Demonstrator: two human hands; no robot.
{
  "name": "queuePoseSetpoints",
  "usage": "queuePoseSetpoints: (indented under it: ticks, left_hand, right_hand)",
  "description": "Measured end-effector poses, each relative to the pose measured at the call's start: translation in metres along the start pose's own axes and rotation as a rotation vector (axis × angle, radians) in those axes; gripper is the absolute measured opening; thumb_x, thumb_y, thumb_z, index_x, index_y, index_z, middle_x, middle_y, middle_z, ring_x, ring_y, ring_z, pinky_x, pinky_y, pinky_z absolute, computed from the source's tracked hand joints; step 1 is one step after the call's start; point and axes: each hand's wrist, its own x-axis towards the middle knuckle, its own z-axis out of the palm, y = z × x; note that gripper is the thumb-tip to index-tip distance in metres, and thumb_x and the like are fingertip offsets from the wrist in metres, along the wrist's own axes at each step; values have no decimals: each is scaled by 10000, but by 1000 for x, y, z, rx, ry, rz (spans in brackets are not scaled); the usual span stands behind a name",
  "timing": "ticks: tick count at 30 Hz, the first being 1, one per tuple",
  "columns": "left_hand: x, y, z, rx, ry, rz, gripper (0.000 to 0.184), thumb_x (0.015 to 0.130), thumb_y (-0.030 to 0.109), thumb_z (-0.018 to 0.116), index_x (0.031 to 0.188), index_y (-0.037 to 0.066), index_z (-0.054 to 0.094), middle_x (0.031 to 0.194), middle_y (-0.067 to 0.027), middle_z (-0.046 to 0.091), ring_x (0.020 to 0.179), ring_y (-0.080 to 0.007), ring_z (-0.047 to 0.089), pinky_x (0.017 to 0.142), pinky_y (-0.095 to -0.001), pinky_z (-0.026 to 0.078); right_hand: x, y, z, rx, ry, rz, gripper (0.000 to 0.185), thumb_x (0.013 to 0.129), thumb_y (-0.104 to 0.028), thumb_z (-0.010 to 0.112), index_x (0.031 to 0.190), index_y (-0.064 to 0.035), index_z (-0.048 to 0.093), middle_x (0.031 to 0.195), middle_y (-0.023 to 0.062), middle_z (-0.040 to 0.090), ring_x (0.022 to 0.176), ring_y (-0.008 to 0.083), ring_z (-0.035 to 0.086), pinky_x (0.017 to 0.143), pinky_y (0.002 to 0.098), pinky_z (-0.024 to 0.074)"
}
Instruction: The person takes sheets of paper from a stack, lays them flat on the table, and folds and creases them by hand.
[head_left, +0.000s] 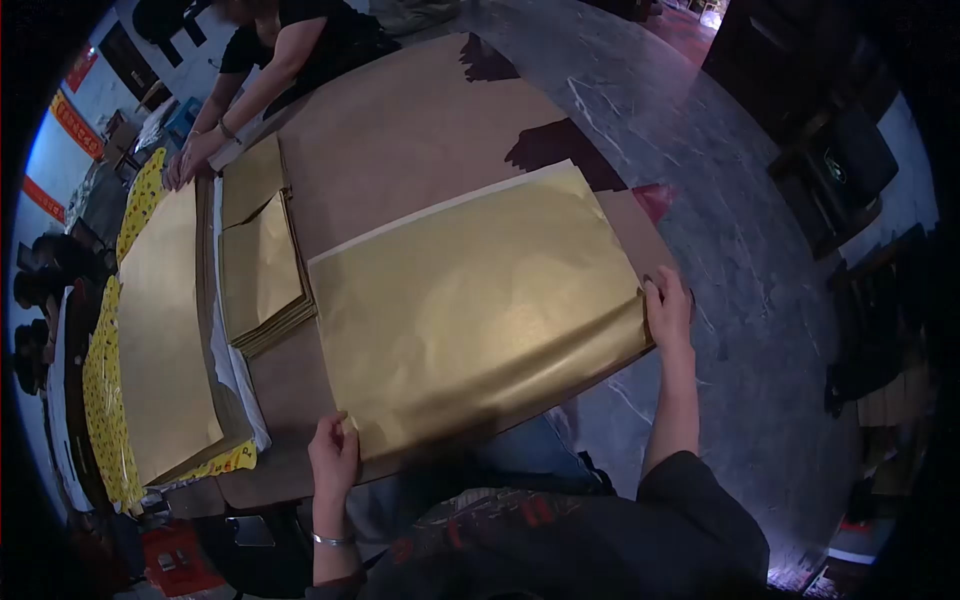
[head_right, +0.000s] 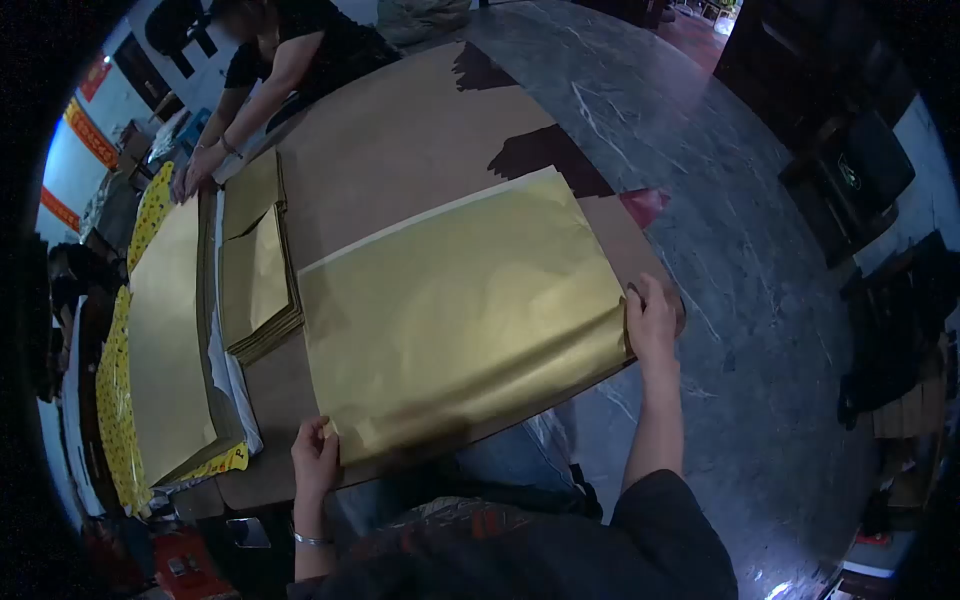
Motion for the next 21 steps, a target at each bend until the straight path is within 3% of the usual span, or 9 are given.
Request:
queuePoseSetpoints:
  ticks: [2, 5, 7, 17, 21]
  left_hand:
    - [1, 0, 0, -42, 25, 3, 247, 900, 25, 608, 1144, -4, 584, 854, 13, 515, 771, -81, 495, 703, -231, 442]
    - [0, 22, -4, 131, 2, 16, 227, 899, 33, 610, 1121, -9, 594, 845, 7, 524, 776, -84, 502, 720, -232, 448]
    - [4, 10, -1, 92, 53, 58, 243, 861, 51, 640, 1095, -9, 620, 725, -63, 538, 663, -138, 525, 635, -281, 461]
    - [6, 3, 2, 42, 81, 65, 242, 860, 65, 645, 1093, 2, 646, 852, -126, 672, 764, -174, 642, 708, -315, 514]
    - [7, 17, -1, 182, 80, 106, 217, 874, 105, 640, 1062, -2, 662, 848, -183, 670, 752, -266, 664, 696, -346, 518]
  right_hand:
    - [2, -3, 0, 9, -2, -11, 384, 929, -204, 596, 1269, -28, 562, 1009, 249, 682, 922, 399, 670, 827, 463, 516]
    - [3, -6, 0, -15, -6, -28, 383, 930, -202, 593, 1271, -31, 561, 991, 251, 684, 913, 399, 670, 825, 468, 514]
    - [5, -12, -3, -47, -8, -39, 381, 932, -202, 591, 1271, -31, 561, 998, 253, 681, 918, 402, 668, 825, 470, 514]
    - [7, -14, -1, -119, -35, 13, 345, 917, -187, 612, 1218, -20, 578, 1044, 225, 673, 934, 385, 659, 822, 444, 508]
    - [6, -14, -5, -101, -73, 25, 347, 933, -177, 599, 1239, -19, 558, 1074, 242, 666, 981, 387, 659, 844, 445, 506]
